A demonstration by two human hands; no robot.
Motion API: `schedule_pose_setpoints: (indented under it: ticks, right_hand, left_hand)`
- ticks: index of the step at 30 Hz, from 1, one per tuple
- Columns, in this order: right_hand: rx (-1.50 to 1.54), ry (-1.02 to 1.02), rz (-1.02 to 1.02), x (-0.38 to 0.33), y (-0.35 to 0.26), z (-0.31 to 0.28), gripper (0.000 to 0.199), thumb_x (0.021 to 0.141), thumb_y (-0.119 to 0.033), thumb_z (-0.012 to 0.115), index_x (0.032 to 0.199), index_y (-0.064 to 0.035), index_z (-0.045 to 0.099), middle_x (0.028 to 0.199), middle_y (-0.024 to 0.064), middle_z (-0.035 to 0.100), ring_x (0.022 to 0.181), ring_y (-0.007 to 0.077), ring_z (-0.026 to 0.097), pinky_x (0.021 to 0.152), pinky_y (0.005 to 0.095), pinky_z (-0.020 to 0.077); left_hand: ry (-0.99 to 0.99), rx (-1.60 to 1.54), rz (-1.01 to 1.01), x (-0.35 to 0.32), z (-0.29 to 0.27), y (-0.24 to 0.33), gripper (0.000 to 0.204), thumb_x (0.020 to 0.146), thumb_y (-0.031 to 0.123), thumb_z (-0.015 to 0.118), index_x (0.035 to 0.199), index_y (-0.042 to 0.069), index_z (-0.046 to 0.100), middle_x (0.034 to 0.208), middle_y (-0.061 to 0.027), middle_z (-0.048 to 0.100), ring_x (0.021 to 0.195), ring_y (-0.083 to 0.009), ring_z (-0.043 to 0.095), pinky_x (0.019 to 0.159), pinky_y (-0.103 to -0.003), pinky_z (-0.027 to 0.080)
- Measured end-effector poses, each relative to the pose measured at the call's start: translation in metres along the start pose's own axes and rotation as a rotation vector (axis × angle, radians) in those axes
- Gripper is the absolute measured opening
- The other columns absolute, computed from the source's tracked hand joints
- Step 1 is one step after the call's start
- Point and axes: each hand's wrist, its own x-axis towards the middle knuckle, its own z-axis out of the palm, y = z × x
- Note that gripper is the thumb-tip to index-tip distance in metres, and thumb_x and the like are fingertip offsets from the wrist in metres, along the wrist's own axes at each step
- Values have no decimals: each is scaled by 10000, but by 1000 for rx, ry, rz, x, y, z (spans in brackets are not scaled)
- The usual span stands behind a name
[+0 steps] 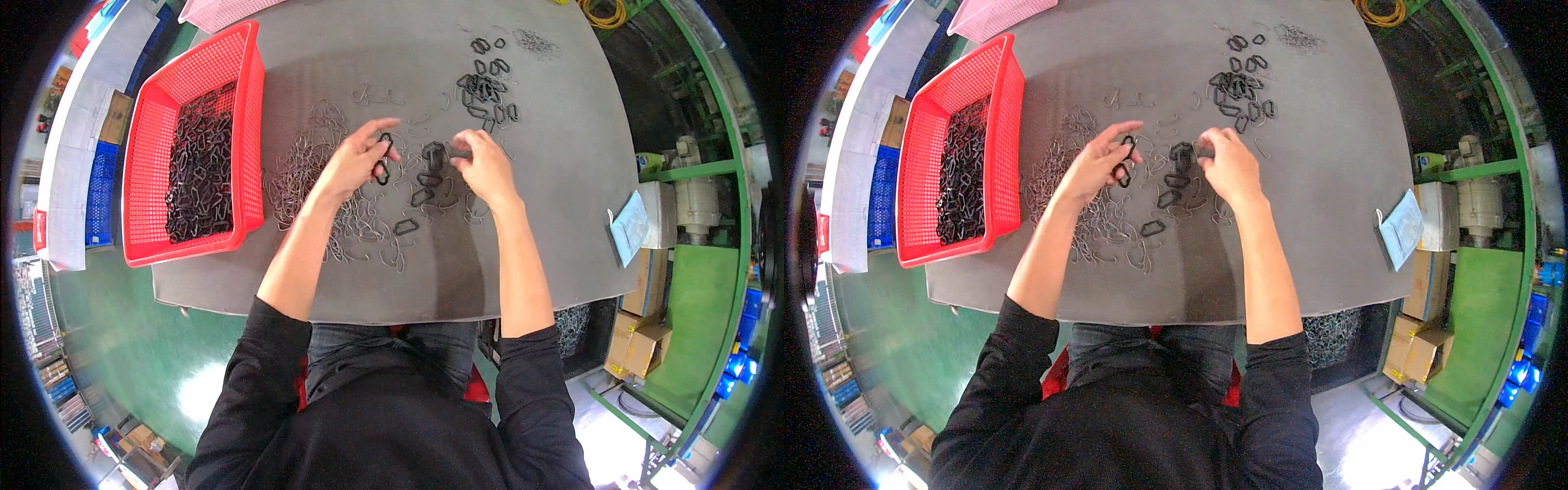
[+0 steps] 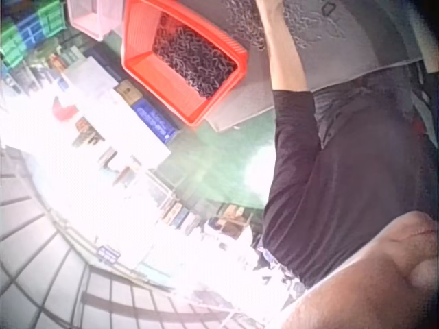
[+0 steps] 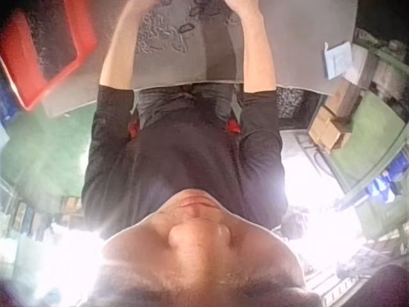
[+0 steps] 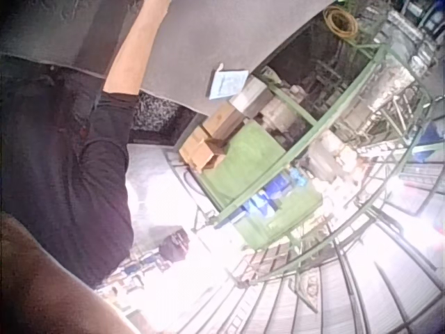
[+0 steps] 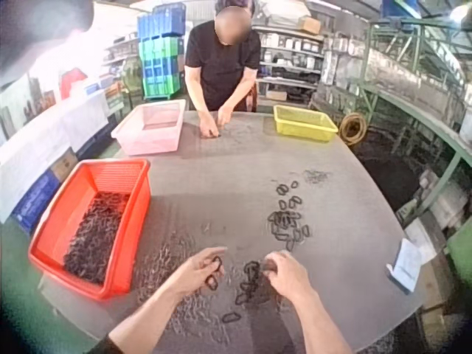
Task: The person sorts small black plastic fasteners by hand, separating them into piles and placing them into red and black baskets. The person also moves a basket and a chair to reorganize the workspace.
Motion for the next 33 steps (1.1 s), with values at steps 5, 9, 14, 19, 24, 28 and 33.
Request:
schedule_pose_setpoints:
  ticks: [5, 9, 14, 19, 24, 28, 33]
  right_hand:
    - [-216, -32, 62, -7, -26, 18, 324, 690, -216, 747, 941, -85, 590, 862, 62, 587, 800, 244, 587, 680, 360, 469]
    - [-211, -14, 53, -10, -18, 17, 244, 732, -176, 721, 892, -36, 601, 760, 60, 612, 730, 203, 599, 671, 312, 467]
    - [890, 70, 371, -30, 0, -15, 160, 769, -112, 700, 881, -18, 635, 777, -2, 616, 769, 69, 559, 705, 217, 438]
    - [1395, -50, 368, -38, -3, -23, 317, 765, -118, 697, 1035, -35, 553, 780, -6, 580, 689, 78, 523, 644, 189, 400]
    - [543, -225, 316, -20, -24, 9, 314, 725, -181, 729, 937, -11, 571, 798, 33, 582, 717, 150, 557, 631, 278, 439]
    - [-66, -221, 207, -19, -34, 24, 320, 692, -222, 753, 887, -22, 596, 763, 11, 579, 682, 134, 537, 583, 278, 428]
    - [965, -335, 435, -38, -20, -12, 224, 720, -222, 729, 801, -86, 570, 676, -42, 494, 591, 40, 453, 455, 180, 303]
  left_hand:
    - [138, 475, 43, 30, 31, 5, 289, 794, 49, 463, 986, 96, 674, 817, -55, 614, 638, -103, 541, 594, -264, 455]
    - [257, 883, 318, 51, 46, -13, 178, 787, 131, 554, 911, 59, 659, 905, -171, 621, 886, -321, 608, 761, -416, 473]
    - [182, 1172, 218, 52, 61, -10, 180, 755, 203, 656, 849, 53, 629, 900, -150, 602, 886, -303, 606, 742, -416, 476]
    - [166, 1000, 203, 41, 44, -5, 197, 751, 210, 671, 854, 46, 640, 841, -123, 627, 811, -246, 618, 696, -361, 478]
    - [256, 703, 149, 6, 21, 13, 217, 724, 220, 677, 854, 47, 659, 782, -121, 647, 739, -235, 629, 703, -330, 479]
    - [239, 561, 93, -24, 9, 32, 211, 757, 186, 651, 862, 3, 641, 757, -57, 625, 740, -118, 571, 682, -276, 445]
    - [503, 757, 513, -85, -27, 87, 143, 747, 108, 669, 845, 8, 641, 790, -83, 641, 755, -152, 614, 707, -279, 479]
